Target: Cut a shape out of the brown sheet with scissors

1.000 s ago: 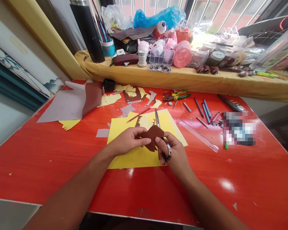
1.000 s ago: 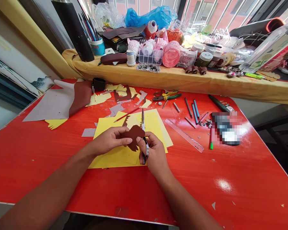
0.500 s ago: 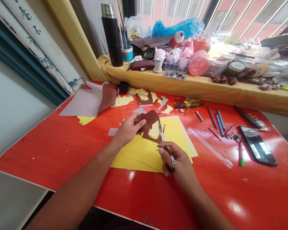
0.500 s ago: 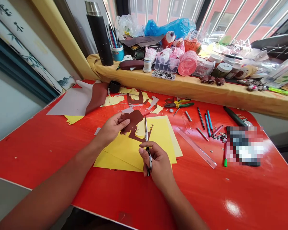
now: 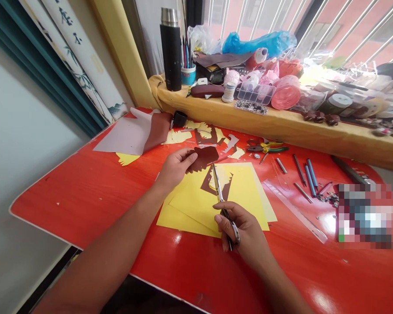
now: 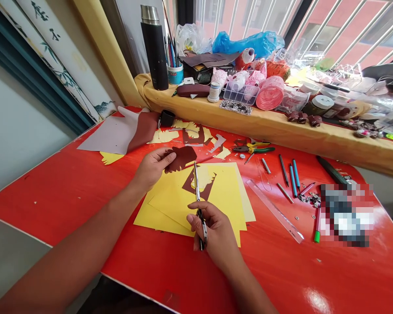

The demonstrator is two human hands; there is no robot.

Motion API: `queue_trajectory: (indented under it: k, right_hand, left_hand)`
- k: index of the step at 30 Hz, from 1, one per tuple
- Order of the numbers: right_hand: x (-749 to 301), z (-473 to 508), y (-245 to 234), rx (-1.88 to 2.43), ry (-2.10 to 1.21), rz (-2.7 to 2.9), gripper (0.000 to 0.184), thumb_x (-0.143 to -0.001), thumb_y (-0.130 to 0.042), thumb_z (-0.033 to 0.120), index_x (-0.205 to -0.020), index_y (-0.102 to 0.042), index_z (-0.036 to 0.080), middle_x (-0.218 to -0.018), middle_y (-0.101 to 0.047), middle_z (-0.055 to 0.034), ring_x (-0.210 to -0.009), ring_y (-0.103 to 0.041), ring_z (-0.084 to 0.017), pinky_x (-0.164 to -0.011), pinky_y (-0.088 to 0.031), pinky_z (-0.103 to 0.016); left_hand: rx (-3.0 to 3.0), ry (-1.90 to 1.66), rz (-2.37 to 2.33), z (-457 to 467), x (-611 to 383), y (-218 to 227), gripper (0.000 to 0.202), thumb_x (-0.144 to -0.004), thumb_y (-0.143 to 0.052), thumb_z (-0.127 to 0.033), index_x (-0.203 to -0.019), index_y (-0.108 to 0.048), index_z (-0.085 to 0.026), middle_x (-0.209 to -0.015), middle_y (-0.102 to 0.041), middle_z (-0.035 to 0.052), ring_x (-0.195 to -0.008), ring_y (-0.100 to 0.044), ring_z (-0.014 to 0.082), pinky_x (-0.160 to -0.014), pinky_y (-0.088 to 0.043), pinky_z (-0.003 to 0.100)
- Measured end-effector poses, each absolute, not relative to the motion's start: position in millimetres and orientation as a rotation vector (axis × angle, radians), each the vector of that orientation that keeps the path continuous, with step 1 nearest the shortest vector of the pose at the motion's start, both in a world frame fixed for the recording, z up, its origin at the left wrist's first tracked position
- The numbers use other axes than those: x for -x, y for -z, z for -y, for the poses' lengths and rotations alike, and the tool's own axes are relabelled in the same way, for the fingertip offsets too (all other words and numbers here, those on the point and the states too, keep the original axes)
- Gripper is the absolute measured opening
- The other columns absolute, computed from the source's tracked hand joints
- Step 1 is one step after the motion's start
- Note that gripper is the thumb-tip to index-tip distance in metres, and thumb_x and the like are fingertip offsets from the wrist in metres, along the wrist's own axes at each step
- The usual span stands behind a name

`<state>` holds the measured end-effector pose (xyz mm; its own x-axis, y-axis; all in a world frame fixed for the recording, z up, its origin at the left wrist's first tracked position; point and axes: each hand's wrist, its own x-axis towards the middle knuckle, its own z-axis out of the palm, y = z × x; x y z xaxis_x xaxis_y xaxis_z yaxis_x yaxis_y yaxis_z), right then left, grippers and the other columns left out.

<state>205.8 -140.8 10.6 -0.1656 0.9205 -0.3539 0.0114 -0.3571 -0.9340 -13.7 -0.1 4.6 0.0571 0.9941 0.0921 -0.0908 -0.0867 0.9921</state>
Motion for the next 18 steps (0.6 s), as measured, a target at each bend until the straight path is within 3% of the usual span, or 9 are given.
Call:
queue_trajectory:
  k: [7,18]
  right_hand:
    - [-209,145,-9,1.35,-1.665,1.17,0.047,-0.094,-0.085,0.063,-0.117,-0.077,0.023,-0.065,-0.051,0.0101,-0.036,-0.049,-0.009,-0.044,-0.036,-0.025]
    - [-206,152,-7,1.182,-1.806,1.238,0.06,-0.094,-0.09,0.06,-0.14,-0.072,0.025,-0.071,-0.055,0.0089,-0.045,-0.048,-0.01,-0.045,-0.042,-0.025]
  left_hand:
    - [-1.072,-1.437,-1.129,-10,22,0,0.045,-0.078,-0.097,-0.057,-0.084,-0.069,-0.023,-0.068,-0.068,-0.0005,-0.057,-0.053,0.0129,-0.055,-0.039,0.029]
    - [-0.988,-1.522,-1.081,-20,30,8,0.045,-0.073,-0.101,-0.054,-0.081,-0.07,-0.022,-0.07,-0.059,-0.0033,-0.056,-0.043,0.0091,-0.051,-0.032,0.026]
